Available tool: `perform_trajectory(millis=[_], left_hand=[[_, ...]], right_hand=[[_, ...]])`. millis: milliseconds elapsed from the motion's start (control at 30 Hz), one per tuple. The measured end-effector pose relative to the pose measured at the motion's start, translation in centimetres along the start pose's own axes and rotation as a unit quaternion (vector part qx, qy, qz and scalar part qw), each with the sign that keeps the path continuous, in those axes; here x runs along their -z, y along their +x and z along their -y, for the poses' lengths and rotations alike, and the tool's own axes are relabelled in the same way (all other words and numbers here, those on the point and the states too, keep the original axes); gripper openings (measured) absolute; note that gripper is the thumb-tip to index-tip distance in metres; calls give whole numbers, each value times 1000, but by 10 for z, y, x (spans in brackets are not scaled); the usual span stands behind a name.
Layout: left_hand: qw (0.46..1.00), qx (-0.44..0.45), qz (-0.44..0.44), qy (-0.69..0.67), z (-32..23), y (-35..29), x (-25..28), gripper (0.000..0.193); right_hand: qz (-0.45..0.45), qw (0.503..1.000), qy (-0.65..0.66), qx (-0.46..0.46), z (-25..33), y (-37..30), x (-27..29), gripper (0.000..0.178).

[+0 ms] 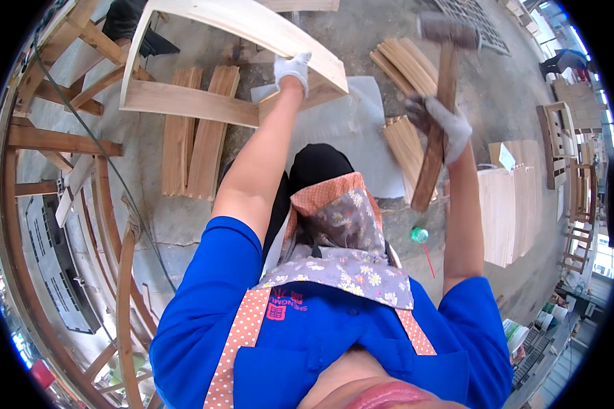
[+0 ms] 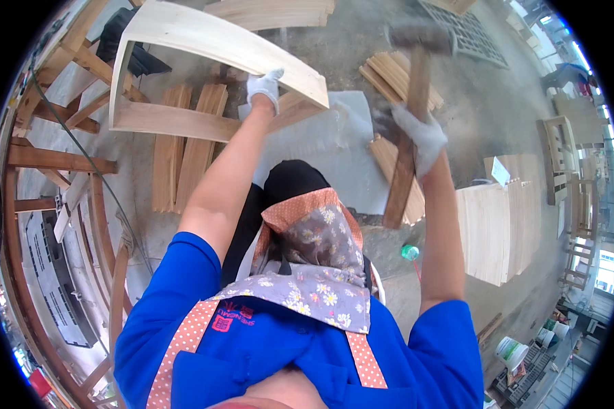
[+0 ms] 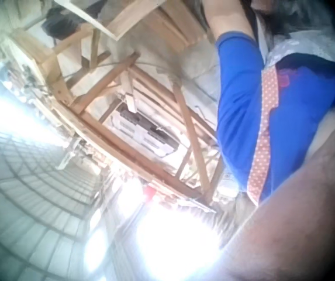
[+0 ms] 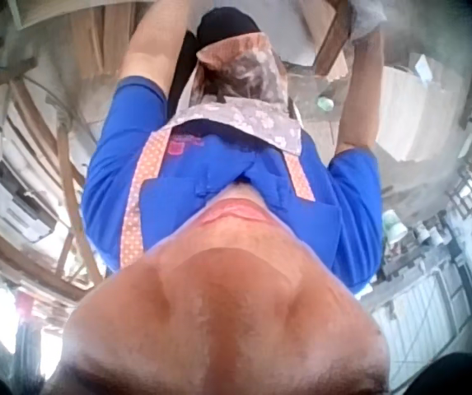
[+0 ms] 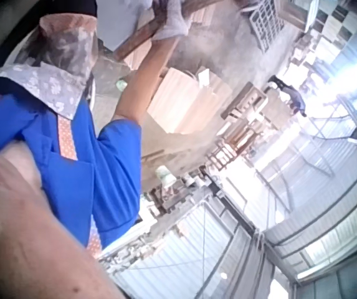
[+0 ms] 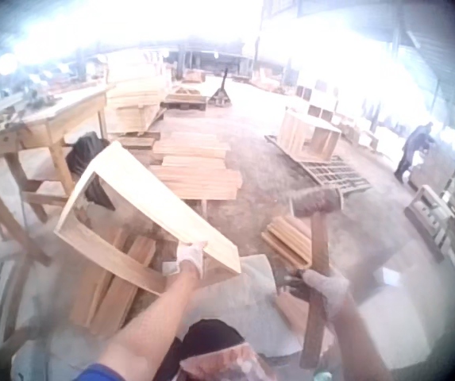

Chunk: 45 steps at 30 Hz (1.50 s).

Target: The person assembles a wooden chair frame by hand, using a wooden mallet to tap pieces into place. They pick up wooden planks, align them with the frame, and strike the joints to secure them. The person works on the floor in a workshop environment.

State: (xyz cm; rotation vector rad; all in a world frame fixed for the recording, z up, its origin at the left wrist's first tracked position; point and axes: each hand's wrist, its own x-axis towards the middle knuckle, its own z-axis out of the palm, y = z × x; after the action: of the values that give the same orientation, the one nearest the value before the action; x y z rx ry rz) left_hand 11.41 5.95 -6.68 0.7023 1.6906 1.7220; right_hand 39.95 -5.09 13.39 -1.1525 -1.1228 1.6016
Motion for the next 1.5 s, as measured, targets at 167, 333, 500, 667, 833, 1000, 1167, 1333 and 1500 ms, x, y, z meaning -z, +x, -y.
perform_trajectory(millis=[167,333,500,667,833,1000,1167,1333,1500], left_hand=[[985,75,-61,-144,-51,20,12,49],[920,71,12,-384,-104,56,69,47],[824,41,176,-537,-132,72,132,38],[684,90,420,-589,-132,47,141,36],[604,259,158,-737,-123,14,94,29],[639,211,270,-688,-115,-33,65,25],[688,308,111,-647,-90,-27,52,20],[548,308,239,-740,20,2,66,22],[700,329,102,-626,65,-49,84,56]], right_hand=[[-135,990,43,-26,-30,-55,63,24],[-187,980,64,-39,-65,-79,104,24],[-206,968,126,-60,-87,-70,151,20],[-205,968,145,-25,-65,-37,164,29],[-69,967,221,108,-23,-19,162,37],[-49,959,215,176,8,-23,150,43],[-47,963,203,169,-3,-27,159,37],[-123,972,141,140,-12,-14,135,35],[-120,981,133,68,-53,-13,126,32]])
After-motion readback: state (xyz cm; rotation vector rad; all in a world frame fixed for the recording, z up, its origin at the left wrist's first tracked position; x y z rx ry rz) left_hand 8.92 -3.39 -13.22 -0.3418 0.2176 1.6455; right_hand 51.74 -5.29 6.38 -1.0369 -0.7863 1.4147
